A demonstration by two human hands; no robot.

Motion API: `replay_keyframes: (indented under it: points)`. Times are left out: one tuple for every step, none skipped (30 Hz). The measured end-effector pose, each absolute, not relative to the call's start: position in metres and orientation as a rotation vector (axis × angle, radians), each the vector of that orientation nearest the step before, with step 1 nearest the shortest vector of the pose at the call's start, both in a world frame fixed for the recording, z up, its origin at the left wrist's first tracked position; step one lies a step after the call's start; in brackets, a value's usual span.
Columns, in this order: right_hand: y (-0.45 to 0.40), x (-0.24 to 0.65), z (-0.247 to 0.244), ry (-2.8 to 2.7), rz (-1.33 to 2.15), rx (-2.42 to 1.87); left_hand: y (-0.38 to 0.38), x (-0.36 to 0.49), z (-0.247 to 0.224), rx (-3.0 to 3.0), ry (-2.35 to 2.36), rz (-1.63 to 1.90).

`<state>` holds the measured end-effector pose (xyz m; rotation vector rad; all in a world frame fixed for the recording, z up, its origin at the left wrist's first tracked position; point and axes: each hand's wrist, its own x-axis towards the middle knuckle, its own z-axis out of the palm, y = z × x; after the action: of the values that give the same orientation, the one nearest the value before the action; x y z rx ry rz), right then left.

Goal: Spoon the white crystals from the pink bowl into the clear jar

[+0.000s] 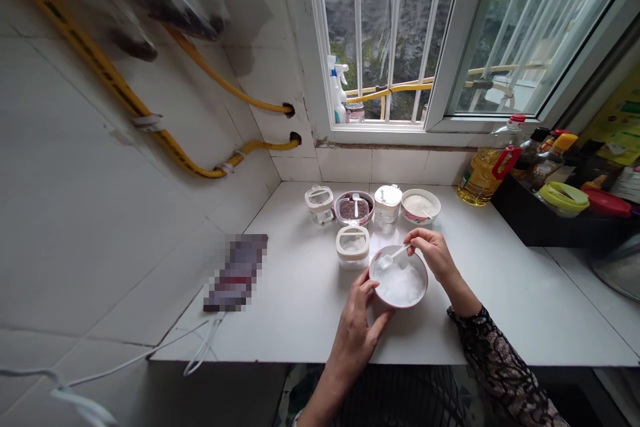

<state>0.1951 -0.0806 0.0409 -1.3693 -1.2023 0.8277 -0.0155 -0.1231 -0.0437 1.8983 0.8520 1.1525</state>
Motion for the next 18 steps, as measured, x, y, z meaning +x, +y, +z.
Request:
replay_keyframes:
  points:
    - [-0.080, 0.194, 0.041, -1.181, 0.826, -1.349, -0.123, -0.015, -0.044, 1.897, 0.853, 1.153]
    - [-0.079, 0.192, 0.042, -1.170, 0.814, -1.329, -0.123, -0.015, -0.044, 1.896, 0.856, 1.152]
    - [-0.079, 0.189, 0.042, -1.171, 0.791, -1.307, -0.123, -0.016, -0.045, 1.896, 0.860, 1.151]
    - [-0.079, 0.185, 0.043, -1.188, 0.755, -1.286, -0.123, -0.016, -0.045, 1.896, 0.864, 1.149]
    - [-0.079, 0.180, 0.044, -1.223, 0.698, -1.266, -0.123, -0.016, -0.045, 1.895, 0.865, 1.149]
    - [-0.079, 0.174, 0.044, -1.276, 0.614, -1.252, -0.123, -0.016, -0.045, 1.895, 0.865, 1.149]
    - [-0.080, 0.169, 0.044, -1.360, 0.504, -1.243, -0.123, -0.016, -0.046, 1.894, 0.865, 1.150]
    - [-0.080, 0.164, 0.044, -1.472, 0.382, -1.228, -0.123, -0.016, -0.046, 1.895, 0.865, 1.151]
    - [-0.080, 0.159, 0.044, -1.605, 0.262, -1.208, -0.123, -0.016, -0.047, 1.897, 0.867, 1.153]
    - [-0.079, 0.156, 0.044, -1.741, 0.156, -1.184, -0.123, -0.016, -0.047, 1.899, 0.870, 1.155]
    - [-0.079, 0.154, 0.045, -1.861, 0.073, -1.161, -0.122, -0.016, -0.048, 1.902, 0.875, 1.158]
    - [-0.079, 0.153, 0.045, -1.948, 0.020, -1.143, -0.122, -0.016, -0.048, 1.905, 0.879, 1.161]
    - [-0.079, 0.153, 0.046, -1.987, -0.009, -1.133, -0.122, -0.016, -0.048, 1.907, 0.882, 1.163]
    - [-0.079, 0.155, 0.047, -1.977, -0.022, -1.135, -0.123, -0.016, -0.048, 1.908, 0.881, 1.164]
    - [-0.080, 0.158, 0.049, -1.934, -0.025, -1.141, -0.123, -0.016, -0.047, 1.907, 0.879, 1.163]
    - [-0.082, 0.162, 0.050, -1.872, -0.020, -1.148, -0.123, -0.015, -0.047, 1.907, 0.874, 1.161]
    - [-0.084, 0.166, 0.052, -1.808, -0.011, -1.157, -0.123, -0.015, -0.046, 1.910, 0.868, 1.159]
    - [-0.086, 0.172, 0.053, -1.752, -0.004, -1.175, -0.123, -0.015, -0.045, 1.911, 0.866, 1.157]
